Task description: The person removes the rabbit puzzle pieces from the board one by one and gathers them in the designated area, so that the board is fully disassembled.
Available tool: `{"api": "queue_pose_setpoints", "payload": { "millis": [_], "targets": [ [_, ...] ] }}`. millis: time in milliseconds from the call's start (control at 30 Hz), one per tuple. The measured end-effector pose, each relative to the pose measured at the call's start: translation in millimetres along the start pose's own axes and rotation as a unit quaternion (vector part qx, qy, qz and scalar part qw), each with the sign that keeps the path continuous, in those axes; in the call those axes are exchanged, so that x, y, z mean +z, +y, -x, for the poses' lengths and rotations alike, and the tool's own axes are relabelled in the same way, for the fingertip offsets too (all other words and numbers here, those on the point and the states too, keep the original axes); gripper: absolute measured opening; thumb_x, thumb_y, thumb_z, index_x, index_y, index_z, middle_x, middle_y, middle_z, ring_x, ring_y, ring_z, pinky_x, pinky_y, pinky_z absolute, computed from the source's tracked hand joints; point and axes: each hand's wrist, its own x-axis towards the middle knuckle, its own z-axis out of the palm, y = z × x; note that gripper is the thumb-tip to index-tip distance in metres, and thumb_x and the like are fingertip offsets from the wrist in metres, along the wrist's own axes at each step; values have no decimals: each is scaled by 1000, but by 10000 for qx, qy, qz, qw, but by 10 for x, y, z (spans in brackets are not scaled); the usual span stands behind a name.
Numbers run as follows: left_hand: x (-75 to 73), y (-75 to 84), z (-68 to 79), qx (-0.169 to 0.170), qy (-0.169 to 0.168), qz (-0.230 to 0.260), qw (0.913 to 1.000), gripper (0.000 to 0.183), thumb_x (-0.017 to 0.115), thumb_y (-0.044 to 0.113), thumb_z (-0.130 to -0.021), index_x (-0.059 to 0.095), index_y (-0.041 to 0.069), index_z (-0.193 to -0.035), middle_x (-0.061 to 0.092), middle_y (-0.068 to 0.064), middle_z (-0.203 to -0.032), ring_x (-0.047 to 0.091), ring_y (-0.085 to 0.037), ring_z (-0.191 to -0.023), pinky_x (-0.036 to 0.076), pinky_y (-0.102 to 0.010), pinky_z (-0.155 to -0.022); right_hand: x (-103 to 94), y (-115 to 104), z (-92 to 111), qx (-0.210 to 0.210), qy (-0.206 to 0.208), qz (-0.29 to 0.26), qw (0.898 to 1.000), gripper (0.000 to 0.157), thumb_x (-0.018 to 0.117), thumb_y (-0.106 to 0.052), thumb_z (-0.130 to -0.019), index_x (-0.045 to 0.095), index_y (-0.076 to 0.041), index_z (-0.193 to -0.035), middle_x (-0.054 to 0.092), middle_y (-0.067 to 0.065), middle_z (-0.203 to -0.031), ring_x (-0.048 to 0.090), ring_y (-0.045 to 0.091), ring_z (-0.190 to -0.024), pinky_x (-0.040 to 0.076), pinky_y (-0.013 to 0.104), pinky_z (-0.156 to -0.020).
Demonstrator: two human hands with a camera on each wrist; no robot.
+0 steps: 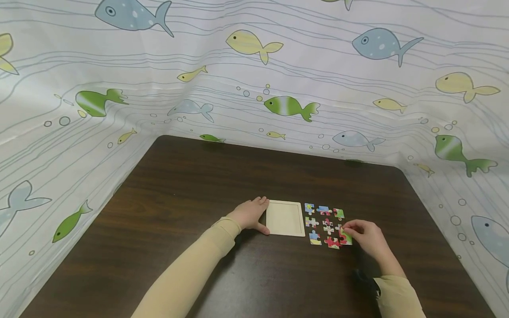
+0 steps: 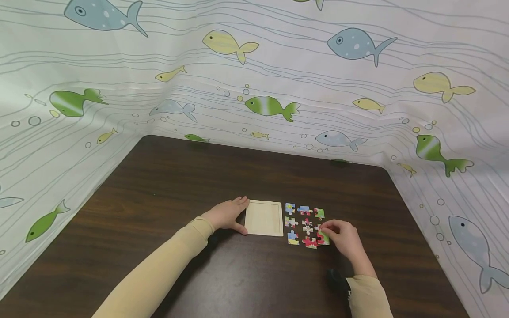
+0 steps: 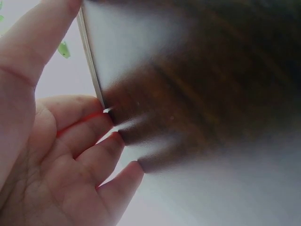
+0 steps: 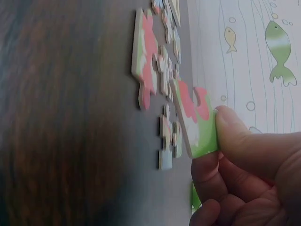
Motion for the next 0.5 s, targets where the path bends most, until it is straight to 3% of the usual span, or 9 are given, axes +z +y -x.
{"api": "queue_pose_setpoints", "payload": {
  "millis": [500],
  "targets": [
    [-7, 8, 11, -28, -30, -8, 10000, 101, 71, 55, -75, 27, 2, -149, 24, -12, -156, 22, -25, -144, 26, -39, -115, -18, 134, 71, 226, -205, 218, 9993, 15, 69, -18, -87, 69, -4, -94, 66, 8, -88, 53, 20, -76, 47, 33, -66]
  ]
}}
